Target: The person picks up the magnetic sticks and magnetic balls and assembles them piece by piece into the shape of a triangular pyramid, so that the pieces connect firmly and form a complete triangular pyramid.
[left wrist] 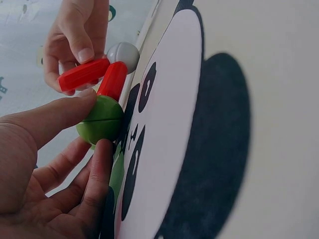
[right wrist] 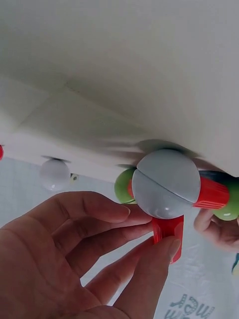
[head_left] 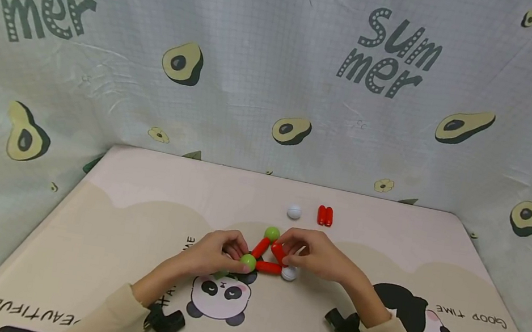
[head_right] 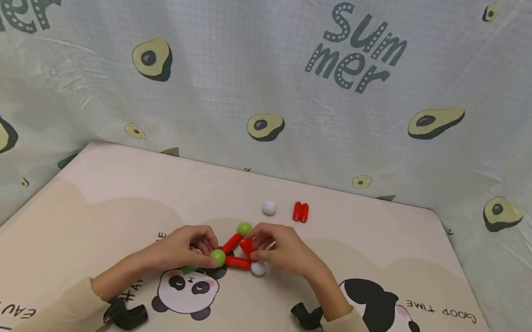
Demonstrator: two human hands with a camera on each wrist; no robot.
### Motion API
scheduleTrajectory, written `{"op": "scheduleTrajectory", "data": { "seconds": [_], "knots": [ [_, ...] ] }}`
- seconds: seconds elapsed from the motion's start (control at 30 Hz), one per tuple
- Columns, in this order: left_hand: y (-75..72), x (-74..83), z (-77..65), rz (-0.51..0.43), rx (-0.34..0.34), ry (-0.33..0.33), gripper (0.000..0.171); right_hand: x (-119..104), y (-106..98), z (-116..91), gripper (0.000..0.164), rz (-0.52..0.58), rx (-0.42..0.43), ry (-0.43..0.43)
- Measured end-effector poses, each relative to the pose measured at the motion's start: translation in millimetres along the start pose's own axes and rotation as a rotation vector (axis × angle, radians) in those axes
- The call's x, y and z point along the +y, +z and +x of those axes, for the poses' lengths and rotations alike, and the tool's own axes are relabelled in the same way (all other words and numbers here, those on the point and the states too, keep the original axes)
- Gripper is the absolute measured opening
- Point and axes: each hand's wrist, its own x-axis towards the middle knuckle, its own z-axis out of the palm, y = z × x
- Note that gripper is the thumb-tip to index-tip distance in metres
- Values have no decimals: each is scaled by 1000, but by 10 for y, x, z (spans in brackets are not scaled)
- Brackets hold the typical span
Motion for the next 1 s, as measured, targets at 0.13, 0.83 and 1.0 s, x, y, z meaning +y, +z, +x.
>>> {"op": "scheduleTrajectory", "data": {
  "seconds": [0.13, 0.83, 1.0],
  "knots": [
    [2, -6, -1, 0, -2, 0, 28, -1, 4, -3, 25, -2, 0, 2],
    [3, -30, 1, -12, -5, 18, 29, -7, -1, -5, 25, -2, -12, 1],
    [3, -26, 2, -11, -2, 17, 29, -1, -3, -5, 25, 2, -12, -5]
  ]
}}
